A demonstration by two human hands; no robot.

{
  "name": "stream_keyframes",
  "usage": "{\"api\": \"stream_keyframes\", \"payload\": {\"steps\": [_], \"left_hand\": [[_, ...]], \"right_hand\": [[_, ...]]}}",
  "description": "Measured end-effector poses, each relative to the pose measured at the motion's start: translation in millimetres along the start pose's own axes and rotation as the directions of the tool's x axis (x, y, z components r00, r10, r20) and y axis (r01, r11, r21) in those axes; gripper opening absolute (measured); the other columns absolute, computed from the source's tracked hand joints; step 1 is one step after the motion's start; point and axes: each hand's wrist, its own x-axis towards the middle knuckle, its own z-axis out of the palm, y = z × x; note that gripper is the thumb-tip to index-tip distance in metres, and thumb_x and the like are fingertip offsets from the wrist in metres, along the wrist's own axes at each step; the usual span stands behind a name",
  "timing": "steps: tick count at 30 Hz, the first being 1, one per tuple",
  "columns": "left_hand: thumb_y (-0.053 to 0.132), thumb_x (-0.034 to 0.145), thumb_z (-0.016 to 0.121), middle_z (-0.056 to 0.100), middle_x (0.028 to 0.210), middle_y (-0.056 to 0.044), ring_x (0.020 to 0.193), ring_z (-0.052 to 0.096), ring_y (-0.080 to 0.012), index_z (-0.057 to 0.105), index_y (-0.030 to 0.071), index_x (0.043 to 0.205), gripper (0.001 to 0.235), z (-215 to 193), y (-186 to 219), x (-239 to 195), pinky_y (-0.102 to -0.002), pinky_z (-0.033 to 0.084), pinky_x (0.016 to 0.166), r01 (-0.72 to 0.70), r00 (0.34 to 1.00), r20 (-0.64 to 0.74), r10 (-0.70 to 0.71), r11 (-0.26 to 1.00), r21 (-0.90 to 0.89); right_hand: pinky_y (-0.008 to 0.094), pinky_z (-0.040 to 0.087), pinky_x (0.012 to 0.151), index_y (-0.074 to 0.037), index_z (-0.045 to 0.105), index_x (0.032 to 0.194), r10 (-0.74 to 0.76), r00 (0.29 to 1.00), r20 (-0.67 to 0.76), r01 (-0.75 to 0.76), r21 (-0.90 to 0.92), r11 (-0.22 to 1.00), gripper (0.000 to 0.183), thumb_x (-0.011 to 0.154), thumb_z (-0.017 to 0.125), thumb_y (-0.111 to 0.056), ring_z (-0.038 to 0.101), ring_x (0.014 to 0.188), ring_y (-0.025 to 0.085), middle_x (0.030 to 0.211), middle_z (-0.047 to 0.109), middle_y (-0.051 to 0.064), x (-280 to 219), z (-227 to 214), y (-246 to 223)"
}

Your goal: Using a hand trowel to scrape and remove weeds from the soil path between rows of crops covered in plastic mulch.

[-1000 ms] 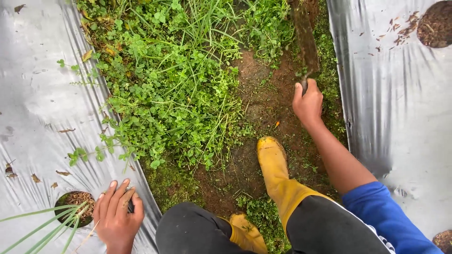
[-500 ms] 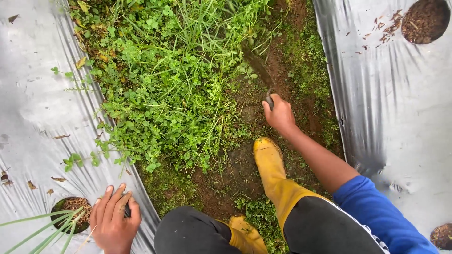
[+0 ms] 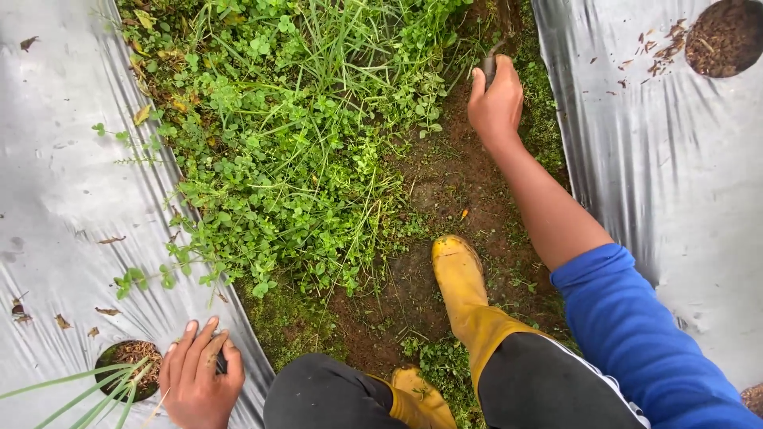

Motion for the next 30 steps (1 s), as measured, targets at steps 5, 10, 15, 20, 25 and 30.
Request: {"api": "stream_keyframes", "payload": {"steps": [5,10,15,20,25,30], "left_hand": [[0.007,0.092,0.077,0.082,0.118,-0.002,0.122,0.074,-0.0238,0.079,0.014,0.097,0.008,2.1,-1.8,-1.4,-0.036,0.051,0.111,0.002,1.0,0.01,-0.002,1.0,0.001],[0.006,0.091,0.079,0.082,0.117,-0.001,0.121,0.075,-0.0245,0.078,0.014,0.097,0.01,1.1,-2.8,0.5,-0.038,0.054,0.106,0.0,1.0,0.009,0.0,1.0,-0.017],[0.006,0.092,0.079,0.082,0.117,-0.001,0.122,0.075,-0.0248,0.078,0.014,0.096,0.008,0.2,-1.8,1.3,-0.037,0.052,0.107,0.007,1.0,0.014,-0.007,1.0,-0.021],[0.007,0.094,0.076,0.082,0.116,-0.001,0.121,0.076,-0.025,0.077,0.016,0.092,0.009,4.7,-0.8,-0.8,-0.038,0.052,0.107,0.036,0.999,-0.004,-0.036,0.999,-0.025],[0.007,0.093,0.077,0.082,0.117,-0.001,0.124,0.075,-0.0249,0.077,0.017,0.094,0.011,3.7,-0.2,-1.9,-0.038,0.053,0.109,0.031,0.999,0.028,-0.031,1.0,-0.002],[0.009,0.093,0.077,0.082,0.119,-0.001,0.125,0.074,-0.0227,0.079,0.017,0.096,0.009,2.4,1.2,-1.8,-0.037,0.051,0.112,0.036,0.999,0.032,-0.036,0.999,0.008]], "right_hand": [[0.026,0.05,0.038,-0.009,0.046,0.127,0.155,0.974,0.166,-0.153,-0.024,0.988,0.02,0.109,0.053,-0.015,0.058,0.057,0.015,0.08,0.062,0.005,6.4,8.5,-18.7],[0.031,0.048,0.05,-0.012,0.047,0.101,0.029,0.988,0.152,-0.049,0.135,0.99,0.014,0.108,0.056,-0.02,0.052,0.06,0.014,0.082,0.057,0.003,7.1,18.0,-12.4],[0.032,0.047,0.055,-0.012,0.051,0.101,-0.029,0.993,0.116,0.013,0.135,0.991,0.016,0.109,0.053,-0.026,0.053,0.066,0.014,0.083,0.057,0.002,19.3,19.4,2.4],[0.037,0.041,0.062,-0.015,0.052,0.088,0.106,0.969,0.222,-0.119,0.045,0.992,0.03,0.11,0.051,-0.036,0.048,0.07,0.016,0.079,0.052,0.0,16.0,13.7,4.3],[0.025,0.042,0.041,-0.007,0.054,0.102,-0.188,0.98,0.059,0.167,0.255,0.953,0.026,0.112,0.043,-0.028,0.05,0.056,0.01,0.077,0.056,0.001,10.3,10.4,8.2],[0.036,0.039,0.054,-0.013,0.055,0.088,0.112,0.978,0.176,-0.125,0.066,0.99,0.037,0.11,0.042,-0.041,0.049,0.062,0.014,0.075,0.055,-0.001,23.7,13.2,4.3]]}}
